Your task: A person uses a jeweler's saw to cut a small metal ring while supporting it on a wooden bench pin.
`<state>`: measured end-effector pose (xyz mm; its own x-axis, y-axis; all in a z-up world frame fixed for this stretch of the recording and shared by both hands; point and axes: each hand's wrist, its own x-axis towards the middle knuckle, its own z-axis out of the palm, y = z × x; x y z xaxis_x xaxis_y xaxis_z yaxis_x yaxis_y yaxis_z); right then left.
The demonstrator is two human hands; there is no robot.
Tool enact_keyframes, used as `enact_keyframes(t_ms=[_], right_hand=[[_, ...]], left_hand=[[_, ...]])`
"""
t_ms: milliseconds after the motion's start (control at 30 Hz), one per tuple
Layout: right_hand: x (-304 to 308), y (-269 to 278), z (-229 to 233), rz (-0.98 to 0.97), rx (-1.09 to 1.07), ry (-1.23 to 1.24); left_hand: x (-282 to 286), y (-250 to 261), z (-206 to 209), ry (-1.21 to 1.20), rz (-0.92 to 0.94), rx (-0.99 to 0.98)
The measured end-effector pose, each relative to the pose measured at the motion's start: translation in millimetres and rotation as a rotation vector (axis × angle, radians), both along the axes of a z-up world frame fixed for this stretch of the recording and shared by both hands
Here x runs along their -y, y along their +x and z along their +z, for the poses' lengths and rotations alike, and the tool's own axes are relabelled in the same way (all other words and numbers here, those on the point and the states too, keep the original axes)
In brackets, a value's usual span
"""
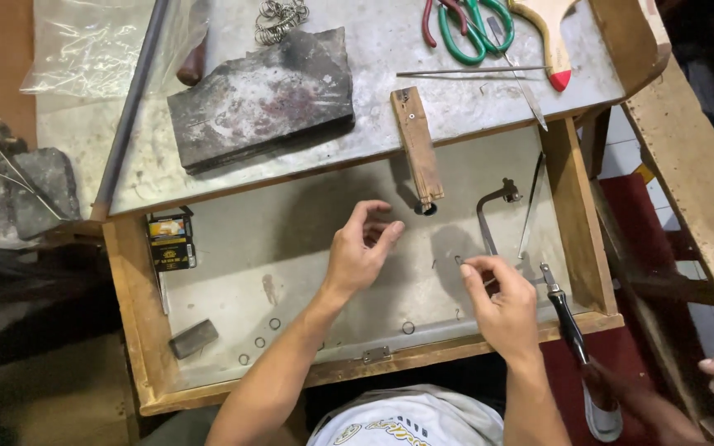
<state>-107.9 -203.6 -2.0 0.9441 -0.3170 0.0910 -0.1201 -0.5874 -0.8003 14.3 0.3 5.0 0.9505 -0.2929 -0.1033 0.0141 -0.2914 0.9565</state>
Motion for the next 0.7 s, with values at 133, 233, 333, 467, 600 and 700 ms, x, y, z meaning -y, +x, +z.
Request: enact_keyframes(t_ms=[133, 233, 333, 467, 600, 700], right_hand=[[-11.8, -5.6, -5.0, -0.206, 0.181, 0.298], [-14.1, -11.1, -10.3, -0.254, 0.165, 0.337], [-16.9, -16.9, -7.8, -0.293, 0.176, 0.446], [-16.0, -14.1, -13.2, -0.275, 0.145, 0.546], [-26.2, -10.2, -12.5, -0.225, 0.200, 0.520], [-15.3, -11.7, -7.8, -0.447, 0.380, 0.636]], left_hand=[[16.1, -6.6, -2.5, -0.249, 0.018, -0.097], [23.1, -15.4, -7.0, -0.185, -0.026, -0.011], [23.6, -21.7, -16.3, -0.156, -0.095, 0.010], [25.6, -24.0, -22.0, -0.169, -0.169, 0.022], [31.8, -34.3, -17.0, -0.304, -0.300, 0.015], [30.3, -34.5, -18.7, -0.288, -0.314, 0.039]])
